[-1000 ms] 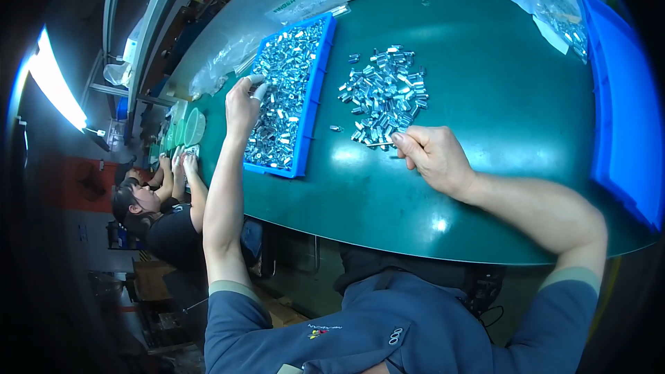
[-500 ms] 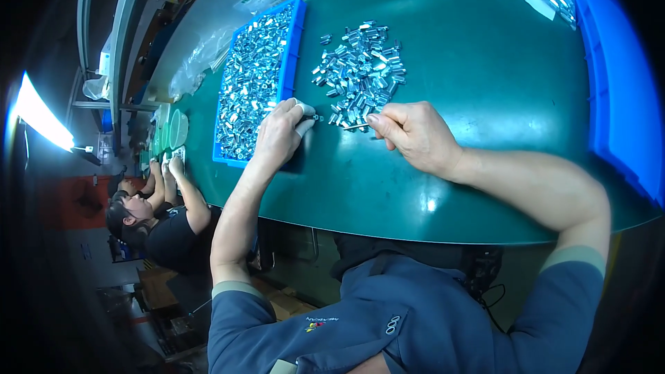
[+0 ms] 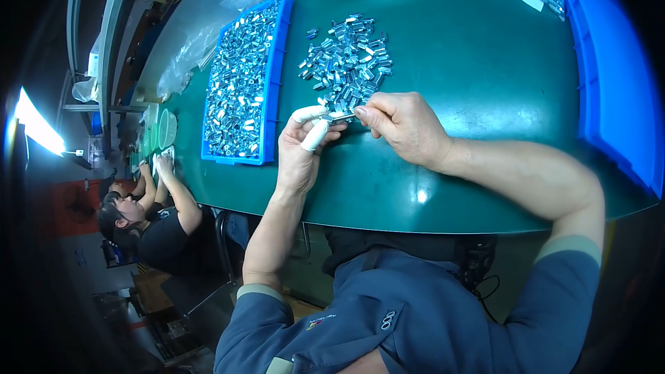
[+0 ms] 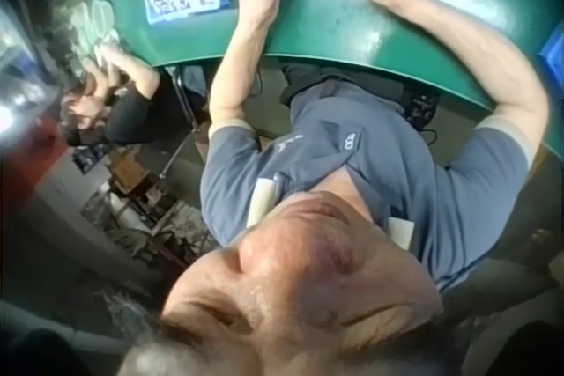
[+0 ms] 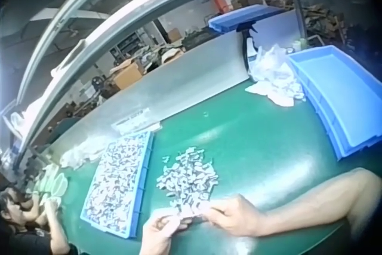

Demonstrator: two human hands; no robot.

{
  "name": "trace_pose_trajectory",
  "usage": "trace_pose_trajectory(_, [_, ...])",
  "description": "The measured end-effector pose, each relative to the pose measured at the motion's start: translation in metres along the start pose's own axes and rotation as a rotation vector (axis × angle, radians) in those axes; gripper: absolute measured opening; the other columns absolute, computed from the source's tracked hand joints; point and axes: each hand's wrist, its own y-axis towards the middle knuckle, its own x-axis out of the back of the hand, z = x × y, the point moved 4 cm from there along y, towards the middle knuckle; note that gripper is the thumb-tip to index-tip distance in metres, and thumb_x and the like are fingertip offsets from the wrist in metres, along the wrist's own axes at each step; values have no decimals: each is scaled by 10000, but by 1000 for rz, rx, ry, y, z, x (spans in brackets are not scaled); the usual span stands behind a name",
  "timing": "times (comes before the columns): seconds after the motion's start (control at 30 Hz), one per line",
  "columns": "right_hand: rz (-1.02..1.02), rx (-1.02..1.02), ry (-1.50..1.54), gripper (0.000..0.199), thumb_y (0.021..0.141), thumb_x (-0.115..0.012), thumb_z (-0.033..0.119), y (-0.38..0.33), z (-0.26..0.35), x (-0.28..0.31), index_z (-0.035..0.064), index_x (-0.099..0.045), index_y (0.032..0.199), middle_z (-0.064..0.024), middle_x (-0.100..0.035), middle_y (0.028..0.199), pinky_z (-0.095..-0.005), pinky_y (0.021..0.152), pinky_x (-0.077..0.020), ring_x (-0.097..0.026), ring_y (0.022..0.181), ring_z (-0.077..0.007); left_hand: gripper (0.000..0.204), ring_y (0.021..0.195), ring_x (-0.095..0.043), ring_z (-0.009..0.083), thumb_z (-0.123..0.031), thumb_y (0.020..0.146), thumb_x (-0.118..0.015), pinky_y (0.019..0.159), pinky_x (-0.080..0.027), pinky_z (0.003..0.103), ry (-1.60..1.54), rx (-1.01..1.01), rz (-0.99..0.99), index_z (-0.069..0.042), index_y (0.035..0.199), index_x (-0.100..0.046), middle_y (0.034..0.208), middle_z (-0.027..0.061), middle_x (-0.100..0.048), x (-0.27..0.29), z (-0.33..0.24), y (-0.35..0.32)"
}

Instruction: The person packages small metal components into white packaging strips by hand at a factory workbench.

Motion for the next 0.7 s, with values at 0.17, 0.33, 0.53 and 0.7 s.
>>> trace_pose_trajectory(0.17, [-79,111,36,230,1026,-587,186,1,4,-4,5,-676,915,-25,-646,737,-246,538,-440,-548,586,-76,181,914,-727,222,-35,964,-660,828,-582,313,21,-84,51,-25,1140,-620,1013,152,-735,-5,10,-7])
trace_pose_trajectory(0.33, [12,19,-14,243,1030,-579,190,0,1,0,5,-681,911,-22,-646,713,-250,535,-443,-555,584,-79,175,898,-703,177,-20,956,-667,792,-562,296,21,-89,99,-28,1123,-614,994,123,-725,-7,14,-11])
trace_pose_trajectory(0.53, [126,8,-217,359,1034,-581,225,-6,3,-13,16,-677,758,-60,-607,572,-308,478,-427,-570,507,-127,159,1039,-675,163,-13,970,-652,926,-545,322,-59,-98,242,-9,1125,-621,1115,95,-696,-9,29,-14])
trace_pose_trajectory(0.7, [151,-7,-175,303,1025,-603,194,-4,0,-17,1,-683,804,-54,-637,637,-278,502,-446,-587,550,-111,158,1027,-680,156,-20,974,-649,918,-547,318,-27,-130,197,-7,1127,-615,1104,92,-704,-6,26,-15])
